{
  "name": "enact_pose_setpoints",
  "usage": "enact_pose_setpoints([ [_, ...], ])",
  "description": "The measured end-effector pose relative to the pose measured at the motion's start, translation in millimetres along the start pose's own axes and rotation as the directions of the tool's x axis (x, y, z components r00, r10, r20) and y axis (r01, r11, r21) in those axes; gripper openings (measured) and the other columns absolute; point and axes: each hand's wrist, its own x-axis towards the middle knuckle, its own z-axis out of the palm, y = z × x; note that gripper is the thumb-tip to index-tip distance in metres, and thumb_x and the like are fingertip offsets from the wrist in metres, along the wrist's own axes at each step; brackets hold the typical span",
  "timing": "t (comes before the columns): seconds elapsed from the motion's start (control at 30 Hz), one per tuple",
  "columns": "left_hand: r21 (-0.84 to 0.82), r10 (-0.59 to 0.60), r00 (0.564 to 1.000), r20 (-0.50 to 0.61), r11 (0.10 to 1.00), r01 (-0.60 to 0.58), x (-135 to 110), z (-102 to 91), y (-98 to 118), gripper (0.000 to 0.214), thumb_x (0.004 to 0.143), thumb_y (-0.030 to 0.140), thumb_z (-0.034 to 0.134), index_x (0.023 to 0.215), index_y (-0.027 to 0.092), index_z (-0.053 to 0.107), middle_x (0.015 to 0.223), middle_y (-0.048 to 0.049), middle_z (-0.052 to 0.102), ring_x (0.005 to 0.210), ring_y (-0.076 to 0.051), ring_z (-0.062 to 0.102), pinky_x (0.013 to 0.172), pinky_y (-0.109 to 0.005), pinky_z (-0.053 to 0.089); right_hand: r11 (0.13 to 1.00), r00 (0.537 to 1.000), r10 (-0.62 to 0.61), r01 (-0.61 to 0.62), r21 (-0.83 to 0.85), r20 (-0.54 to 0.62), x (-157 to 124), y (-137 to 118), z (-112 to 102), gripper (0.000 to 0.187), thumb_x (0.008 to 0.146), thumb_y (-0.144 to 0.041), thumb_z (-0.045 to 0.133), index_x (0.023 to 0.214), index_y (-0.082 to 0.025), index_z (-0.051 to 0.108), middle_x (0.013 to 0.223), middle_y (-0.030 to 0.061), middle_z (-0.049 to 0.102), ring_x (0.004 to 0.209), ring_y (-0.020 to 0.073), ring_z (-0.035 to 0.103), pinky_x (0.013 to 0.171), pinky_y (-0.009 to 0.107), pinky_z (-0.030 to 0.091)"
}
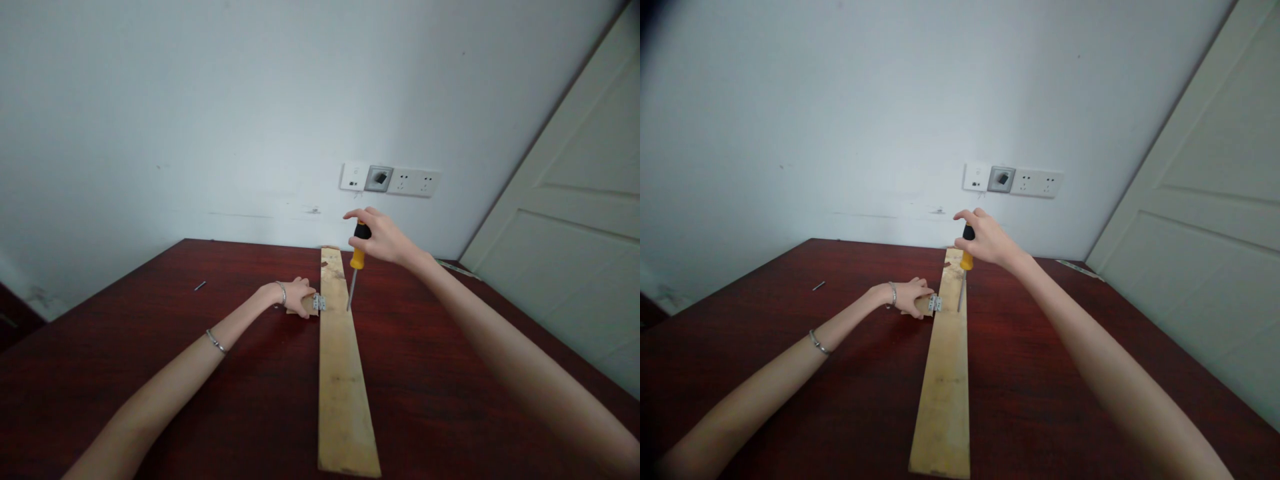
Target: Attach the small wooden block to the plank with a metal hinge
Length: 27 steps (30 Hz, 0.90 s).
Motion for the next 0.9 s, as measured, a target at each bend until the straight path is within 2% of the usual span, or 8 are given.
enact_pose_setpoints([
  [0.07,0.000,-0.003,1.000,0.001,1.000,0.003,-1,-1.1,1,0.077,0.062,0.055,0.064,0.126,0.017,0.047,0.115,-0.0107,0.044,0.106,-0.029,0.041,0.089,-0.032,0.039,0.996,0.996,0.089,-0.089,-0.018,0.029,-2,19,6,0.041,0.072,-0.026,0.055,0.111,-0.016,0.058,0.085,0.0061,0.055,0.075,0.0184,0.052,0.073,0.030,0.041],
  [0.13,-0.004,-0.012,1.000,0.007,1.000,0.012,-2,-2.6,3,0.074,0.063,0.055,0.064,0.125,0.017,0.048,0.114,-0.0100,0.044,0.106,-0.028,0.041,0.089,-0.031,0.039,0.981,0.973,0.196,-0.193,-0.031,0.125,-7,38,17,0.039,0.072,-0.027,0.055,0.109,-0.015,0.060,0.085,0.0073,0.059,0.077,0.0189,0.054,0.073,0.029,0.041],
  [0.23,-0.010,-0.015,1.000,0.011,1.000,0.015,-3,-3.6,4,0.072,0.063,0.055,0.064,0.123,0.018,0.049,0.113,-0.0092,0.044,0.106,-0.027,0.041,0.089,-0.030,0.039,0.924,0.859,0.362,-0.381,-0.018,0.362,-21,61,41,0.038,0.072,-0.028,0.055,0.106,-0.013,0.062,0.087,0.0084,0.064,0.079,0.0189,0.056,0.071,0.026,0.042],
  [0.33,-0.018,-0.004,1.000,-0.003,1.000,0.004,-3,-2.3,3,0.071,0.063,0.054,0.065,0.122,0.018,0.050,0.112,-0.0092,0.044,0.107,-0.027,0.041,0.089,-0.030,0.039,0.902,0.805,0.387,-0.432,-0.003,0.450,-37,73,66,0.032,0.070,-0.026,0.056,0.098,-0.012,0.064,0.093,0.0092,0.066,0.083,0.0185,0.059,0.068,0.023,0.044],
  [0.47,-0.027,0.001,1.000,-0.012,1.000,-0.001,-3,-0.2,1,0.072,0.063,0.054,0.066,0.123,0.019,0.049,0.113,-0.0090,0.045,0.107,-0.027,0.041,0.088,-0.031,0.040,0.865,0.719,0.413,-0.502,0.007,0.559,-51,76,93,0.036,0.068,-0.029,0.056,0.099,-0.013,0.064,0.090,0.0091,0.067,0.063,0.0162,0.059,0.042,0.022,0.041],
  [0.53,-0.024,0.002,1.000,-0.009,1.000,-0.002,-3,-0.1,0,0.072,0.063,0.055,0.066,0.123,0.019,0.049,0.113,-0.0089,0.044,0.107,-0.027,0.041,0.088,-0.031,0.040,0.851,0.687,0.411,-0.525,0.017,0.599,-54,75,104,0.035,0.067,-0.028,0.056,0.098,-0.014,0.065,0.088,0.0082,0.067,0.057,0.0144,0.057,0.036,0.020,0.038],
  [0.7,-0.021,0.010,1.000,-0.009,1.000,-0.010,-2,0.1,-1,0.074,0.063,0.056,0.065,0.125,0.018,0.047,0.112,-0.0089,0.044,0.106,-0.027,0.041,0.089,-0.031,0.040,0.827,0.647,0.411,-0.562,0.037,0.643,-54,73,122,0.036,0.068,-0.027,0.056,0.101,-0.015,0.063,0.092,0.0084,0.066,0.057,0.0128,0.057,0.033,0.017,0.039],
  [0.9,-0.025,0.018,1.000,-0.021,1.000,-0.019,1,2.4,-4,0.070,0.062,0.055,0.066,0.121,0.021,0.049,0.110,-0.0072,0.044,0.106,-0.026,0.041,0.088,-0.030,0.040,0.810,0.652,0.427,-0.584,0.055,0.626,-58,72,129,0.045,0.070,-0.029,0.060,0.112,-0.015,0.055,0.106,0.0113,0.062,0.057,0.0097,0.056,0.034,0.015,0.041],
])
